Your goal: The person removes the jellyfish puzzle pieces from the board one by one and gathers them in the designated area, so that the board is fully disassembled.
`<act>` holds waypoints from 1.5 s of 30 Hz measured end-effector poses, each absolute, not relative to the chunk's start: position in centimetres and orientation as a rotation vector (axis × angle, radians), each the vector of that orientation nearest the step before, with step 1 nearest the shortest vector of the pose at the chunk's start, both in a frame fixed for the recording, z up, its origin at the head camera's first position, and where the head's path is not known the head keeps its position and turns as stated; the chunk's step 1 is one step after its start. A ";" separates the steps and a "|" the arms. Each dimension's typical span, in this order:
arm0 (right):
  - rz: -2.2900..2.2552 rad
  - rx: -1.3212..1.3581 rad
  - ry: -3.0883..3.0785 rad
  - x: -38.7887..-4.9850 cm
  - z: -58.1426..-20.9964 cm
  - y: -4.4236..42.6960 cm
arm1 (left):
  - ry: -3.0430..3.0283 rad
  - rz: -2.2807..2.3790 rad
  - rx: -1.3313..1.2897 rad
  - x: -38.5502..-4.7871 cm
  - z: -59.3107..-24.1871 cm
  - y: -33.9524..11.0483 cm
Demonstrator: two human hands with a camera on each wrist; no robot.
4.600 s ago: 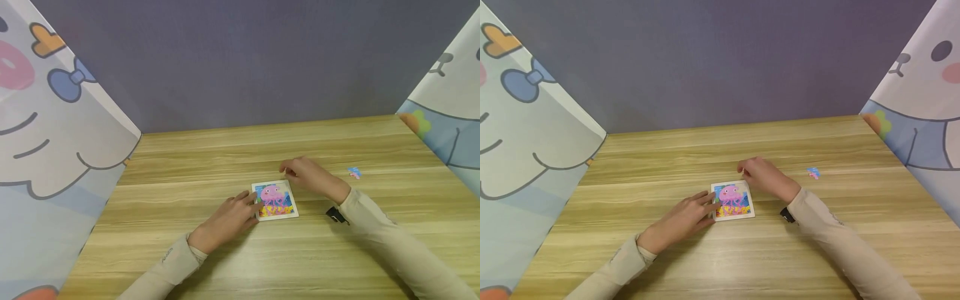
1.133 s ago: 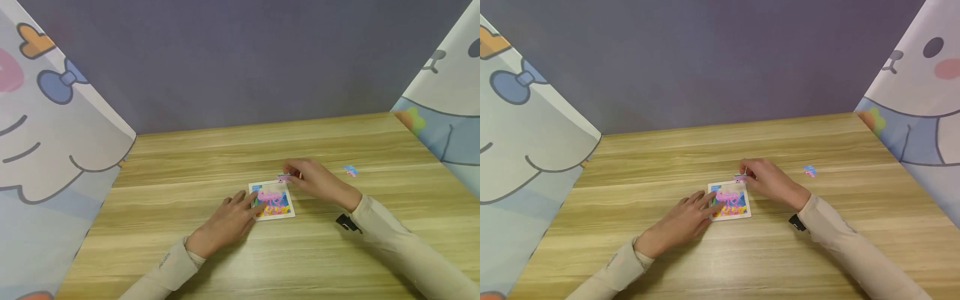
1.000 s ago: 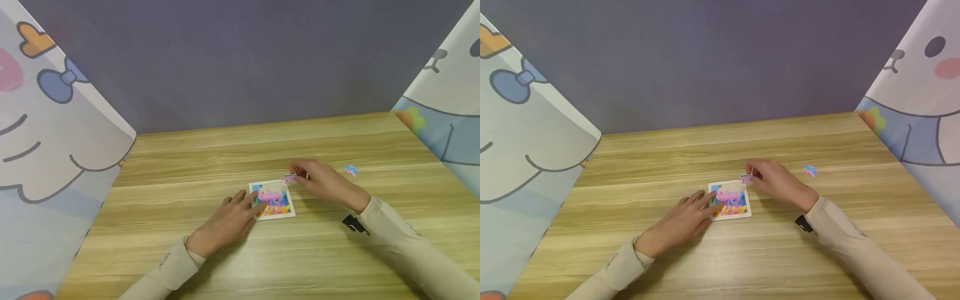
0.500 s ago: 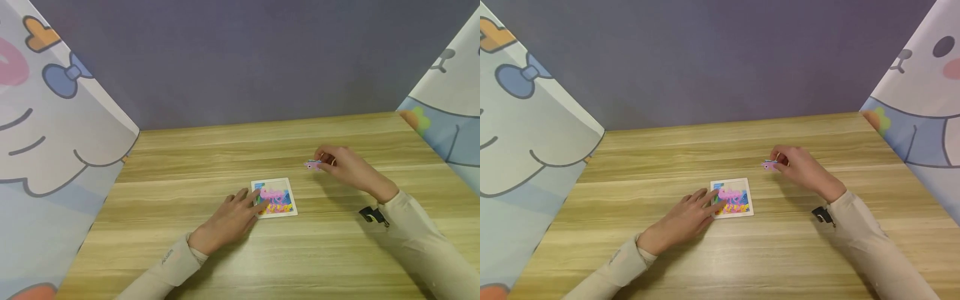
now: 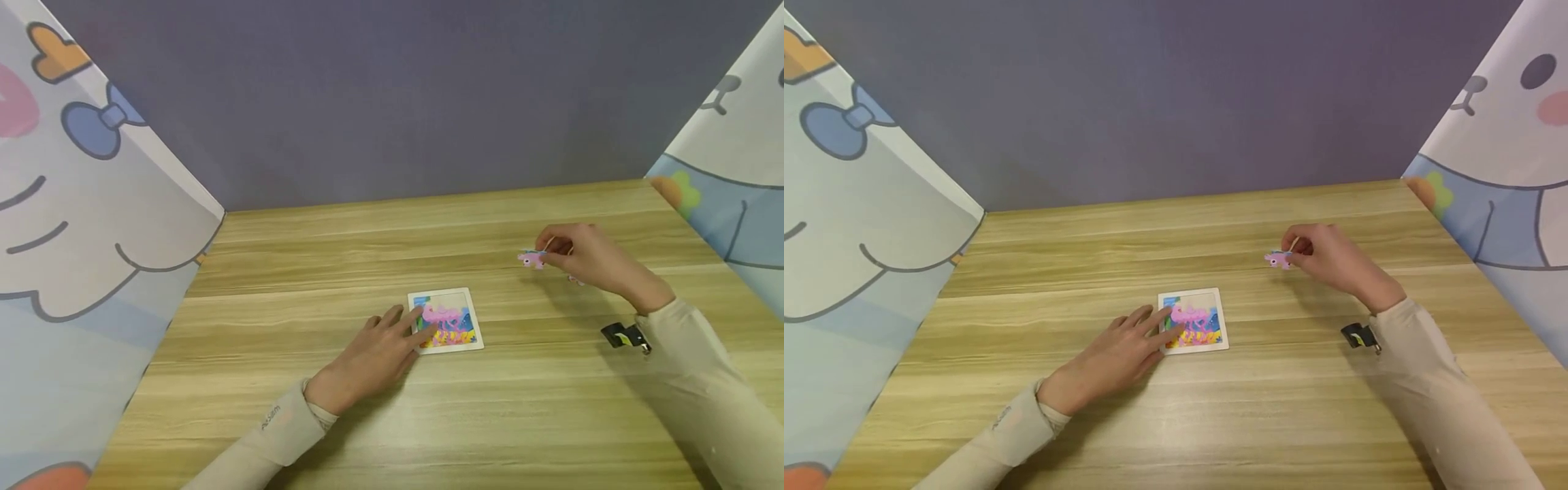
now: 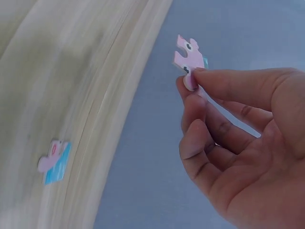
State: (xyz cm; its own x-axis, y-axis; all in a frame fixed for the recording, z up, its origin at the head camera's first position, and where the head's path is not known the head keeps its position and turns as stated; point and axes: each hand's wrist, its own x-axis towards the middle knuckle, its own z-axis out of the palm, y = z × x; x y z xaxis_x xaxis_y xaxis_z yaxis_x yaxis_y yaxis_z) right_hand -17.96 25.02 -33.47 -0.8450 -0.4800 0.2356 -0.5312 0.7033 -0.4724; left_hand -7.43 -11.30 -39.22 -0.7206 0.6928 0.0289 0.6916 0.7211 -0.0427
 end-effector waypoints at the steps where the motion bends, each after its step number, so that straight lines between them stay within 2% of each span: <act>1: 0.830 0.827 -2.824 -18.0 -33.5 25.2 | -2.874 0.046 -1.158 -7.4 -39.2 -11.3; 21: 0.871 0.626 -3.166 -20.1 -36.2 27.6 | -2.827 0.048 -1.173 -7.3 -39.2 -11.5; 45: 0.720 0.718 -3.158 -20.6 -36.7 28.1 | -2.854 0.049 -1.152 -7.3 -39.3 -11.5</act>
State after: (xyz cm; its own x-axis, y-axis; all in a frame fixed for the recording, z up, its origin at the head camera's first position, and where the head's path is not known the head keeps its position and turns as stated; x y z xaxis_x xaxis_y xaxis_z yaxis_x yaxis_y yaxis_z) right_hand -20.56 28.12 -36.73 -0.8915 -0.4469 -0.0737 -0.3708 0.8136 -0.4478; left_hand -7.34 -11.53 -39.28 -0.7182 0.6942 0.0475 0.6922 0.7198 -0.0533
